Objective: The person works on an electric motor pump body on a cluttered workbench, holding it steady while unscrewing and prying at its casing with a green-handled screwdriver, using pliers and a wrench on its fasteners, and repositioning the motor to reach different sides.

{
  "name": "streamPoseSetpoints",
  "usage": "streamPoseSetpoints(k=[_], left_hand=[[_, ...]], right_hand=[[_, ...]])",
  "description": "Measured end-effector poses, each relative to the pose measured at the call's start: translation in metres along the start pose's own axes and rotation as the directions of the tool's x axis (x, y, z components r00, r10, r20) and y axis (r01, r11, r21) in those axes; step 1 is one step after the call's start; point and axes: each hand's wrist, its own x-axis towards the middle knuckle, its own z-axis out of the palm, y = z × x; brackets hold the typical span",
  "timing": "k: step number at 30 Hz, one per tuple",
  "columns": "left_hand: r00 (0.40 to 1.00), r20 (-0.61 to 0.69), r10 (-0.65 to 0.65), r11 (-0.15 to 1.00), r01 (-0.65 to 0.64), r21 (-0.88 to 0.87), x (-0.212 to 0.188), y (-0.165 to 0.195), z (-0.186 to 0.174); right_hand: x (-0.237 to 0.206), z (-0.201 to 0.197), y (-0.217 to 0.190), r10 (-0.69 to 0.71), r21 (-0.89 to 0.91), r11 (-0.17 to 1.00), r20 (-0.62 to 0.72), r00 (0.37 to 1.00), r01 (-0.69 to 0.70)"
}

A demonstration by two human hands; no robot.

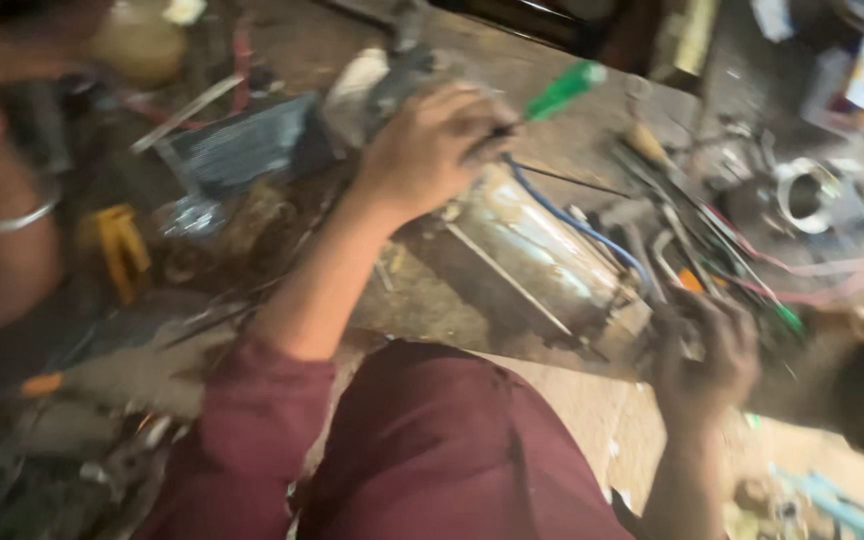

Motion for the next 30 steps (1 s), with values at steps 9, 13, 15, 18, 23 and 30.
streamPoseSetpoints(k=[9,13,15,18,23,30], left_hand=[[0.999,0.035,-0.007,0.999,0.008,-0.031,0.009,0.012,-0.013],[0.999,0.047,-0.002,0.999,0.000,0.037,0.006,0.011,-0.012],[0.999,0.048,0.016,0.997,-0.020,0.079,0.006,0.008,-0.013],[0.999,0.047,0.004,0.997,-0.008,0.074,0.008,0.006,-0.015],[0.997,0.057,-0.055,0.997,0.051,0.054,0.011,0.011,-0.014],[0.992,0.094,-0.088,0.996,0.085,0.029,0.026,0.009,-0.012]], right_hand=[[0.009,0.019,-0.046,0.009,0.017,1.000,0.013,1.000,-0.009],[0.023,0.014,-0.055,0.027,0.040,0.999,0.017,0.999,-0.028],[0.039,0.009,-0.057,0.063,0.100,0.993,0.035,0.997,-0.066],[0.079,0.010,-0.050,-0.123,0.051,0.991,0.049,0.991,0.121],[0.171,0.069,-0.015,-0.364,0.071,0.931,0.127,0.923,0.358],[0.277,0.236,-0.022,-0.575,0.232,0.812,0.467,0.671,0.535]])
